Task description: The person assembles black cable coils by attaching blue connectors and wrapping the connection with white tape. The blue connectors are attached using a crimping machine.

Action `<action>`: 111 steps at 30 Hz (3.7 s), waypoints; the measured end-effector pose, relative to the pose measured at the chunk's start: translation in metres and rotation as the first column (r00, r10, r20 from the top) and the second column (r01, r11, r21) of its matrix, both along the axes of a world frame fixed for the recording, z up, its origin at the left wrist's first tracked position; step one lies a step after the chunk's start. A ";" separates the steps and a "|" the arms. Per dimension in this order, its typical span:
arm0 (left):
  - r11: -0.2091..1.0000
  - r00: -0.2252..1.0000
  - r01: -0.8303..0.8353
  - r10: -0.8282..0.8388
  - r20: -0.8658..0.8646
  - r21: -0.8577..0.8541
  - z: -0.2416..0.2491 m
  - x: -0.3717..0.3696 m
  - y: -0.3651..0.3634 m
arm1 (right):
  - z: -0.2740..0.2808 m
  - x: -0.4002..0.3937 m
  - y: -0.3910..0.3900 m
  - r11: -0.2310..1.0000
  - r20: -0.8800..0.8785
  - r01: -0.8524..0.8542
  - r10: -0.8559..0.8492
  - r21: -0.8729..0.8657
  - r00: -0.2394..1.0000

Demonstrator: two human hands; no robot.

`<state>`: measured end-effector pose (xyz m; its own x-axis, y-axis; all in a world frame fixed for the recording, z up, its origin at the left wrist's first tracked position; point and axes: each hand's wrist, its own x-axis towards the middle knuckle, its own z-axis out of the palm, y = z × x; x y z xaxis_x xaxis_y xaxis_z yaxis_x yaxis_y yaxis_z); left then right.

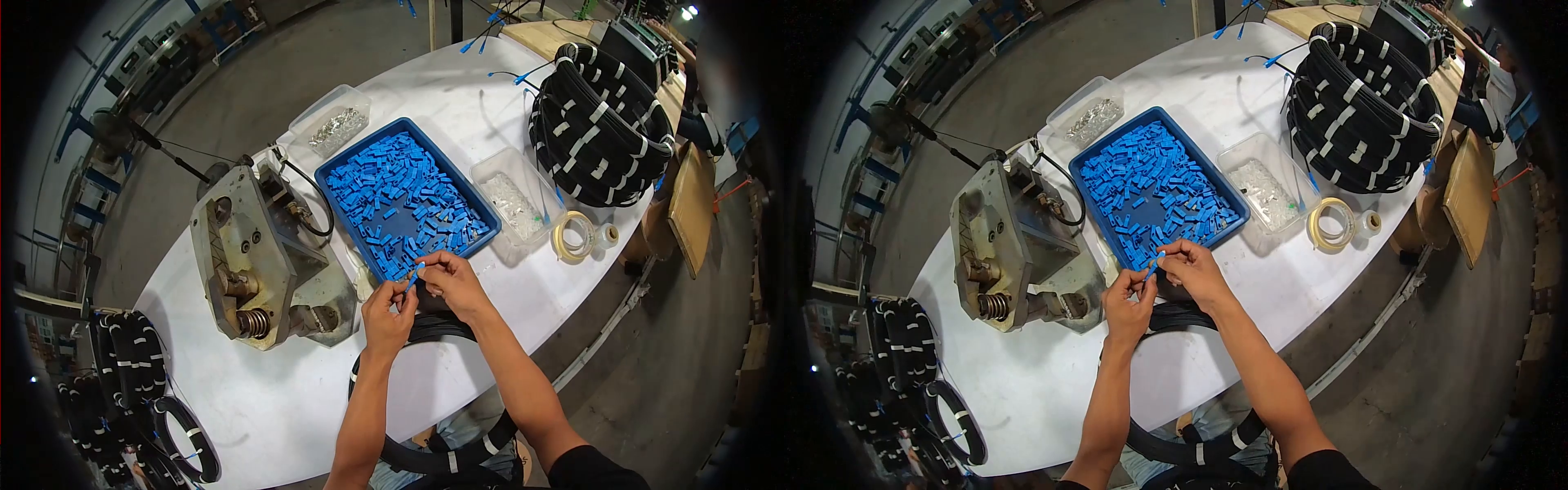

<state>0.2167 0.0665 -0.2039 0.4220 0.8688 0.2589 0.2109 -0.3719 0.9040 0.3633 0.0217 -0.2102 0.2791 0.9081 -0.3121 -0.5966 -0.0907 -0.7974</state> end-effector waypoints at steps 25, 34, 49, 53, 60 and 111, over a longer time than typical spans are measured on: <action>0.999 1.000 0.019 -0.018 0.013 -0.046 -0.001 -0.003 0.000 | 0.009 -0.002 -0.001 0.999 0.122 -0.035 0.037 -0.017 0.992; 0.996 0.998 0.041 -0.036 0.055 -0.084 -0.006 -0.004 0.001 | 0.010 -0.002 -0.001 0.998 0.046 -0.057 0.058 -0.038 0.997; 0.999 0.994 -0.041 0.039 0.103 0.020 -0.001 -0.003 -0.003 | 0.007 0.000 0.000 0.999 -0.052 0.024 -0.022 0.035 0.998; 0.998 0.995 -0.043 0.038 0.094 0.052 0.002 -0.002 -0.004 | 0.006 0.000 0.000 1.000 -0.041 0.014 -0.013 0.021 0.999; 0.996 0.993 -0.071 0.066 0.095 0.058 0.001 0.000 -0.006 | 0.008 0.000 -0.001 1.000 -0.044 0.007 -0.006 0.017 0.999; 0.968 0.965 0.251 -0.248 0.081 -0.021 0.001 -0.005 -0.011 | 0.016 -0.017 -0.085 1.000 0.998 -0.002 -0.012 0.012 -0.066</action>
